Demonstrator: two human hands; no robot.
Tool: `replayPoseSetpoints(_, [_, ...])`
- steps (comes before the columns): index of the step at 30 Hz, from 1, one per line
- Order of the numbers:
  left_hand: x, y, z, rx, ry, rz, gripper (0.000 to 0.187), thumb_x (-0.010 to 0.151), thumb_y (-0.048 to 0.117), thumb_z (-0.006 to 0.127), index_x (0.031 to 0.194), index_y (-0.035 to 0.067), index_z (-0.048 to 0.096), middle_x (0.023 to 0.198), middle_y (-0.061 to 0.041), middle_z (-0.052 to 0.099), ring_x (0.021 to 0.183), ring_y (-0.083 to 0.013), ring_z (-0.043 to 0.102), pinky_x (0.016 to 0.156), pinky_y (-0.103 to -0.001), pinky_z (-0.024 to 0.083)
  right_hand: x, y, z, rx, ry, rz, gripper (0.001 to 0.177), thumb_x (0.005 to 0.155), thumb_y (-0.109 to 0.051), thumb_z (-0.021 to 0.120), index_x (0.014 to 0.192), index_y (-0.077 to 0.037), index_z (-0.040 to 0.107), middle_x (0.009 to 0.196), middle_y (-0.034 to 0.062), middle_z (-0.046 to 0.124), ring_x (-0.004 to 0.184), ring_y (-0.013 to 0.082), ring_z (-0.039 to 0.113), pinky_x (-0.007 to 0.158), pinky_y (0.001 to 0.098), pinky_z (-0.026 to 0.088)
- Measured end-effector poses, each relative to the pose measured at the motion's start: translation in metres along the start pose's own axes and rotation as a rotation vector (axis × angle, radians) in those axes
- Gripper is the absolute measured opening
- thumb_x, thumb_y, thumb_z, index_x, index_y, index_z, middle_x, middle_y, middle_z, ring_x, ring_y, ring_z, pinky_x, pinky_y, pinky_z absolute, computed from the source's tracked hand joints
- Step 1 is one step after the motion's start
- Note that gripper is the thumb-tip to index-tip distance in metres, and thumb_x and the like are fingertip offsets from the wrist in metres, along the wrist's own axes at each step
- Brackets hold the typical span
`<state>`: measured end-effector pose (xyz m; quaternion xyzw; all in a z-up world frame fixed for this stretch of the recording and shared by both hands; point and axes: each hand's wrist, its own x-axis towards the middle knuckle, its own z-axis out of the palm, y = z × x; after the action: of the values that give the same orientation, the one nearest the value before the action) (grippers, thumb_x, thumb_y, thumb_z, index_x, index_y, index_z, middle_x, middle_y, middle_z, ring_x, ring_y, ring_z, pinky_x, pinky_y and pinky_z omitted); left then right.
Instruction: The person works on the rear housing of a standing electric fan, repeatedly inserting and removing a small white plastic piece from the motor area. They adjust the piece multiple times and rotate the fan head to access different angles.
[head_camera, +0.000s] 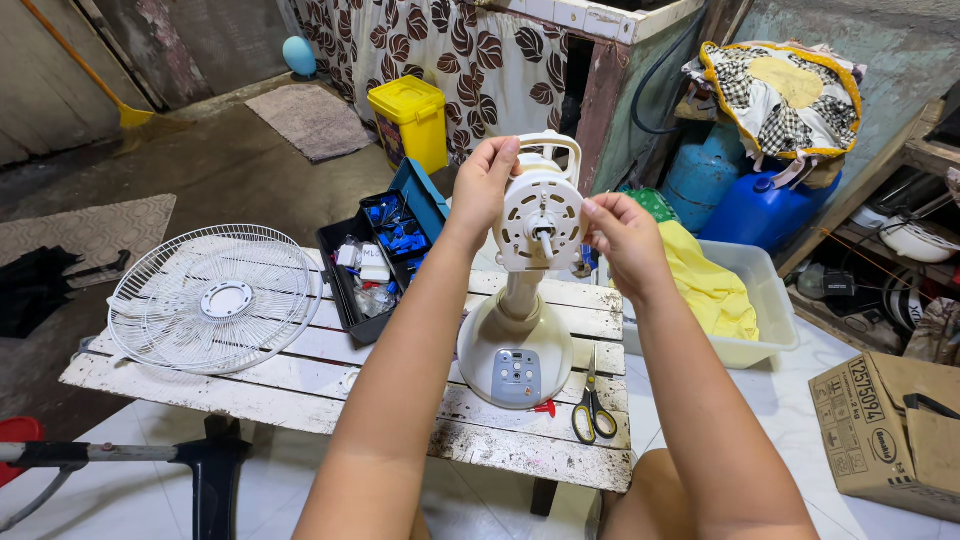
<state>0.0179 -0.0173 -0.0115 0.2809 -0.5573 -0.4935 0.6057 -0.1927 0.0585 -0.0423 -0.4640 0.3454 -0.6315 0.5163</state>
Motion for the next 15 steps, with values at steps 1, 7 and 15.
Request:
replayPoseSetpoints(1, [0.000, 0.001, 0.000, 0.022, 0.002, 0.005, 0.035, 0.101, 0.038, 0.063, 0.109, 0.004, 0.068, 0.084, 0.004, 0.061, 0.077, -0.0049, 0.054, 0.072, -0.022, 0.049, 0.001, -0.002, 0.001, -0.070, 0.001, -0.039, 0.015, 0.097, -0.017, 0.070, 0.105, -0.005, 0.066, 0.094, 0.0008, 0.070, 0.082, 0.0092, 0.065, 0.076, 0.0270, 0.055])
replayPoseSetpoints(7, [0.001, 0.009, 0.003, 0.025, -0.073, -0.084, 0.043, 0.098, 0.046, 0.063, 0.106, 0.003, 0.068, 0.094, -0.003, 0.072, 0.082, -0.0077, 0.064, 0.076, -0.025, 0.054, -0.001, -0.025, 0.020, -0.551, -0.012, -0.333, 0.015, 0.099, -0.014, 0.070, 0.108, -0.002, 0.070, 0.099, 0.0015, 0.068, 0.088, 0.0074, 0.063, 0.079, 0.0233, 0.053])
replayPoseSetpoints(15, [0.005, 0.008, 0.009, -0.130, -0.143, -0.077, 0.044, 0.096, 0.044, 0.065, 0.103, 0.001, 0.064, 0.099, -0.014, 0.077, 0.086, -0.0152, 0.074, 0.078, -0.030, 0.060, -0.004, -0.045, 0.050, -0.855, -0.011, -0.547, 0.016, 0.101, -0.012, 0.067, 0.110, -0.003, 0.076, 0.090, 0.0029, 0.051, 0.073, 0.0099, 0.051, 0.066, 0.0251, 0.045])
